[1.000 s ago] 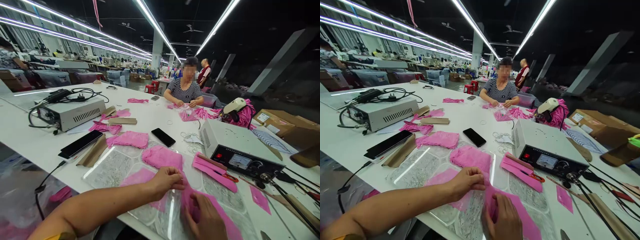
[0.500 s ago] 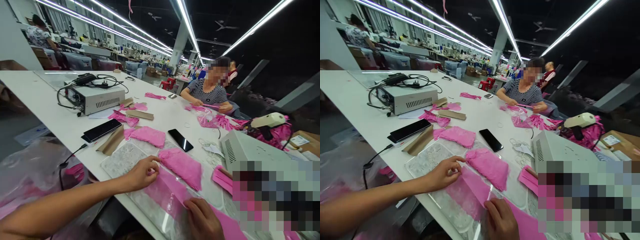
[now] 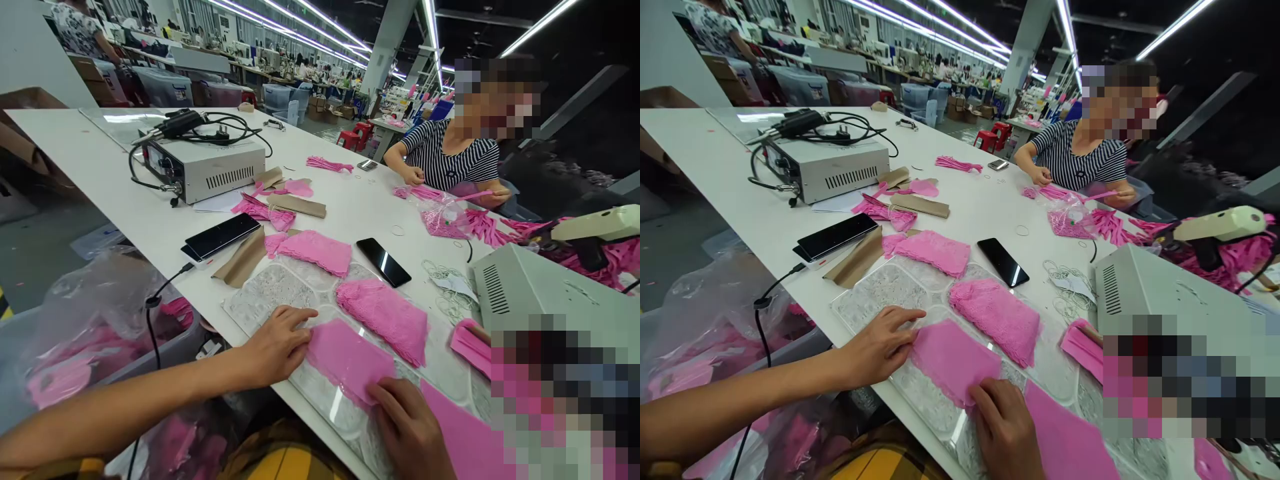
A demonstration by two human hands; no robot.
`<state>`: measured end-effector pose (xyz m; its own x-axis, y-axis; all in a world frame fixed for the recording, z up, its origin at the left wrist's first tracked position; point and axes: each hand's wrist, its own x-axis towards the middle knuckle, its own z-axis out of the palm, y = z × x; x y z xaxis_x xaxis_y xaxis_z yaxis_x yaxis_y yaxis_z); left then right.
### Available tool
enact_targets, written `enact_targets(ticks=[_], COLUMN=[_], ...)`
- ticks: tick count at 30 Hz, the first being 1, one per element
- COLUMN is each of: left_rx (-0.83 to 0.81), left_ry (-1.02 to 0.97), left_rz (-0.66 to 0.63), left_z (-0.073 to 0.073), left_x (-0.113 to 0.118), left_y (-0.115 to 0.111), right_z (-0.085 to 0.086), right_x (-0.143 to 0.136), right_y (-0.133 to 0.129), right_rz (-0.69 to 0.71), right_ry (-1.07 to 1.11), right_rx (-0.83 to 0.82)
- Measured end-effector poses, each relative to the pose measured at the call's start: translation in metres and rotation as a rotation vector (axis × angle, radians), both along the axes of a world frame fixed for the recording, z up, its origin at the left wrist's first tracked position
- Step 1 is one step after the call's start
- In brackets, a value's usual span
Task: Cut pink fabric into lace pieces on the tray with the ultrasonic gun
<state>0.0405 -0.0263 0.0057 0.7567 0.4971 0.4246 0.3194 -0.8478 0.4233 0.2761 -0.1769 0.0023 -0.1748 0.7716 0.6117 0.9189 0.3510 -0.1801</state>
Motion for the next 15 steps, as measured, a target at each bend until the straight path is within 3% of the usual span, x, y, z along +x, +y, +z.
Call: enact_targets(ticks=[6,13,15], left_rx=[0.063,0.143,0.180], left_ry=[0.004,-0.044,-0.075], left_rz=[0.018,0.024,-0.036], left_z=[-0.001,0.013,0.015], left_x=[-0.005,-0.008,-0.004], left_y=[-0.001,0.006,0.007], right_z=[0.003,0.012,0.011], right_x=[0.001,0.019,0.024], right_y=[-0.001,-0.017,-0.020], right_rz=[-0.027,-0.113,-0.144], right_ry=[0.022,0.136,0.156], right_rx=[-0.050,-0.141,-0.150])
